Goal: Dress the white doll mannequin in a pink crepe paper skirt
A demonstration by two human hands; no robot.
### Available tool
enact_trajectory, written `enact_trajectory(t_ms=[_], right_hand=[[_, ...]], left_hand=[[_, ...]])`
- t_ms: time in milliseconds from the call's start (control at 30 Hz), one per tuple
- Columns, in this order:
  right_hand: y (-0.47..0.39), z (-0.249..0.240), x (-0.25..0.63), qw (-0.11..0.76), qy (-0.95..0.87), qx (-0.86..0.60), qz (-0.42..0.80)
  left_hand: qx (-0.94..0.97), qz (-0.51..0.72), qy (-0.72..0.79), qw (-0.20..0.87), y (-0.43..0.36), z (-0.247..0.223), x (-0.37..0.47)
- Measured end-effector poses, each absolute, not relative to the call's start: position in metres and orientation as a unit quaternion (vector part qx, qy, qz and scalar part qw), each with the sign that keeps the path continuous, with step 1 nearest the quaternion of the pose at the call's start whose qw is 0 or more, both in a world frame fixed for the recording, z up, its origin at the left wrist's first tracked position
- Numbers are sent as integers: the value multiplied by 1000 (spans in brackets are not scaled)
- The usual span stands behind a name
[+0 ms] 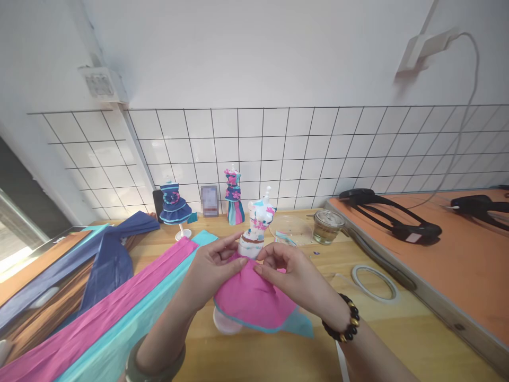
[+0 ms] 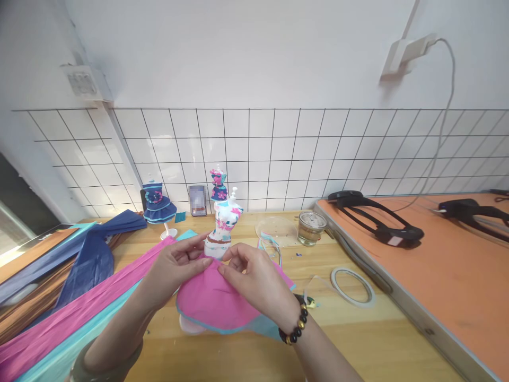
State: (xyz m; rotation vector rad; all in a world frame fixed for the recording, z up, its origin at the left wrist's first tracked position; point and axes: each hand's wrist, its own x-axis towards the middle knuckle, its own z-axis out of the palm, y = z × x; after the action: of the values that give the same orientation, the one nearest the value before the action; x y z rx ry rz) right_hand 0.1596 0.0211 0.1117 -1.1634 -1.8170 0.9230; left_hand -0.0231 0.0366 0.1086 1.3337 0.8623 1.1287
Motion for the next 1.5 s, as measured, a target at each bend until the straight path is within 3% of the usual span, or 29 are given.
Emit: enact_trajectory(t_ms=[200, 667, 1500], right_hand=[[21, 114, 158, 365, -723, -453, 372], [19, 115, 151, 408, -713, -437, 367], [19, 114, 151, 439, -694, -461, 336]], left_hand=[[581, 483, 377, 535, 37, 109, -21], [568, 470, 367, 567, 36, 108, -20], [573, 499, 373, 532, 32, 108, -12]])
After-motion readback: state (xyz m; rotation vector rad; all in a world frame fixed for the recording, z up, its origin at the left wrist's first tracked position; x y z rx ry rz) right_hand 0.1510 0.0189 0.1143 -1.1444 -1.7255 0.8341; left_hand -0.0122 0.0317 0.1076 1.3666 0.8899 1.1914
